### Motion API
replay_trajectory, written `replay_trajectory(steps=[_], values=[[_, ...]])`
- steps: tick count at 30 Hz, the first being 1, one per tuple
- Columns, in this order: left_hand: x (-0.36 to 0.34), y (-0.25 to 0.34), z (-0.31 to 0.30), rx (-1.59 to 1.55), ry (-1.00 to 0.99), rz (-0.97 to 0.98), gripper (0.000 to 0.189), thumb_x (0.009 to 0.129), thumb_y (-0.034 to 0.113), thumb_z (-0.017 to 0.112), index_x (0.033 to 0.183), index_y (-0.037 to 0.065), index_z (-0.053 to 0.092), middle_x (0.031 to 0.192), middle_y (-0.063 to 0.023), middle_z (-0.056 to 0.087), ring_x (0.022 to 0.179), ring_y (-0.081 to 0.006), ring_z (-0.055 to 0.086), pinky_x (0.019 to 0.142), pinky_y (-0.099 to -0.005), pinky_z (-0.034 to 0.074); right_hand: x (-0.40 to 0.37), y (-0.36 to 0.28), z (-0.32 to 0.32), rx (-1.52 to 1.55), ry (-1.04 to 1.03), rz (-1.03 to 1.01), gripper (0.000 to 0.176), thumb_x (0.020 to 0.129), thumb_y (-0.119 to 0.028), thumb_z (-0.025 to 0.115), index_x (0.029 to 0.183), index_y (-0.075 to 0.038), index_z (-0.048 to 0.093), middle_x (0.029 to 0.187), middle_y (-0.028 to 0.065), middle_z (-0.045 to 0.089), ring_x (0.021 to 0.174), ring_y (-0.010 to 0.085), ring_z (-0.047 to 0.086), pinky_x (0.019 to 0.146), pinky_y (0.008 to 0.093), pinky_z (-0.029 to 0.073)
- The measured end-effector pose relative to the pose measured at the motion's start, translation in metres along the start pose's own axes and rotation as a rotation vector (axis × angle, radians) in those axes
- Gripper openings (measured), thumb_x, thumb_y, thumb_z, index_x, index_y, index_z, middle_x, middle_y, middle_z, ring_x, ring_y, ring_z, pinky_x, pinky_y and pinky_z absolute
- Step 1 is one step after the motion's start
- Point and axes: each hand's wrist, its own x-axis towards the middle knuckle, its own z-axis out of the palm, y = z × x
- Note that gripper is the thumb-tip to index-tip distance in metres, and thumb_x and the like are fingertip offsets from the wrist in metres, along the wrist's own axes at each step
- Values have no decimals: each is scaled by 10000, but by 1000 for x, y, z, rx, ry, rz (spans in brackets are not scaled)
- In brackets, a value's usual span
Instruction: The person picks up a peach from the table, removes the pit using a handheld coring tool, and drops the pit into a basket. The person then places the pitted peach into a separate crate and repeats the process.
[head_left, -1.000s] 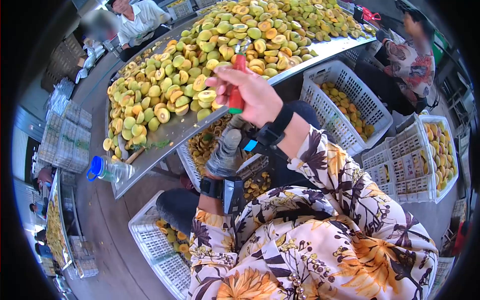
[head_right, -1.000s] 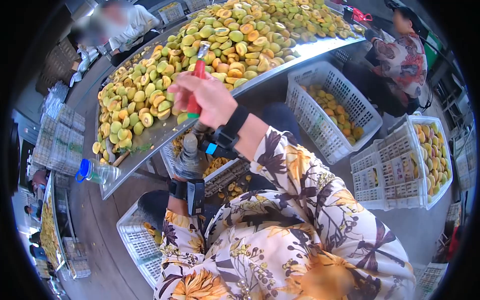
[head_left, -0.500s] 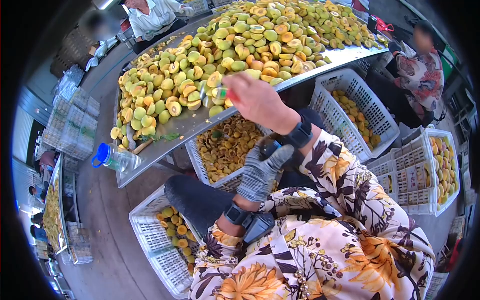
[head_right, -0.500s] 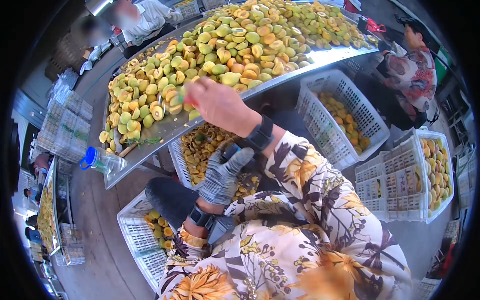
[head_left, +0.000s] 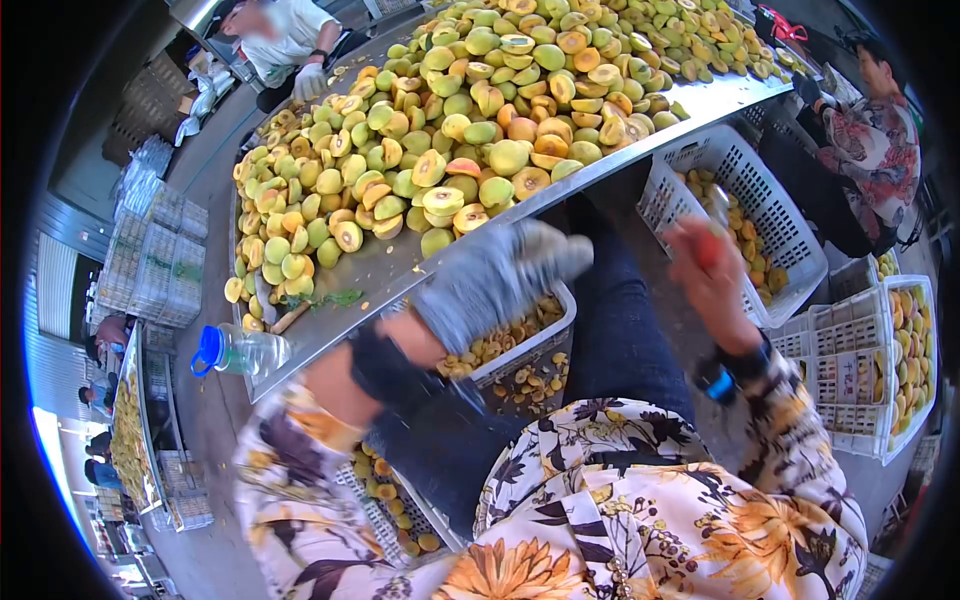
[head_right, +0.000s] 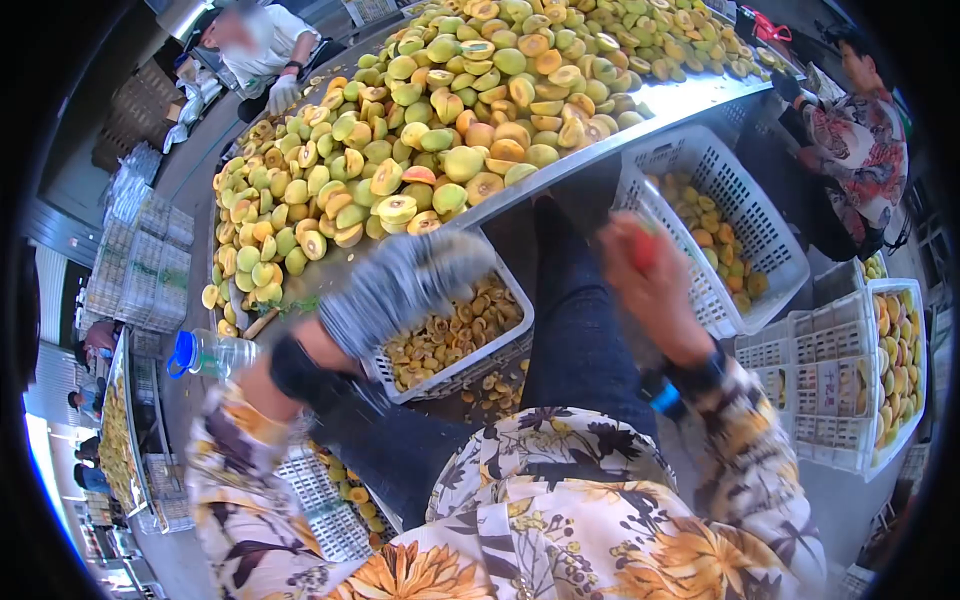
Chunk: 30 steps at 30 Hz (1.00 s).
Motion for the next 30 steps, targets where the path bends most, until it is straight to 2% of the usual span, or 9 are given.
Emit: replay_trajectory(steps=[3,4,5,8,10,14,18,28,30], values=[[46,38,-51,-43,-91,135,574,760,544,589,1028,37,599,873,-59,588,720,-169,603,583,-260,509,-65,40,-83,5,18,230,183,842,-43,569,1017,-54,519,762,-24,515,546,40,446,454,184,367],[55,58,-59,-10,107,167,465,769,455,640,898,10,609,661,-59,574,566,-133,583,475,-267,481,-87,38,-106,49,40,367,154,844,-47,563,988,-48,510,740,-31,502,531,32,439,446,177,365],[76,56,-81,34,27,195,625,756,590,559,1046,37,594,899,-95,584,709,-178,599,629,-299,519,-115,47,-125,-53,131,374,167,846,-45,554,1001,-44,494,723,-29,494,515,31,440,426,170,359],[116,21,-119,584,460,301,569,739,562,588,974,44,611,876,-129,652,791,-308,628,665,-371,500,-158,36,-148,-78,137,507,218,831,-46,566,1030,-44,477,736,-11,517,515,35,463,398,169,365],[112,-16,-114,863,669,26,619,717,565,600,1084,67,564,956,-177,623,882,-349,597,794,-393,464,-161,28,-131,-63,126,662,250,828,-47,567,1061,-44,476,743,-2,531,546,46,488,447,174,393],[110,-89,-91,1056,649,-359,823,666,643,588,1269,115,403,1140,-192,520,1018,-319,540,856,-406,430,-96,41,-64,-201,-218,303,459,768,-51,642,1176,-45,431,748,32,574,635,135,561,598,256,457],[113,-123,-68,1147,603,-329,700,695,559,619,1244,155,463,1056,-196,535,973,-331,542,840,-396,438,-12,39,22,-170,-400,148,621,702,-93,710,1223,-69,374,728,76,593,641,192,590,609,304,465],[113,-168,-88,497,825,-73,439,639,199,752,1019,21,624,982,-124,636,900,-226,601,830,-296,459,65,58,136,-30,-323,-65,328,738,-182,653,1000,-32,525,688,115,587,569,177,570,546,303,453],[88,-155,-77,-22,693,160,445,663,165,742,1059,20,597,1017,-82,622,929,-194,581,861,-303,449,70,41,137,211,-462,379,370,765,-215,645,1030,-3,499,719,102,603,498,129,543,457,267,435]])
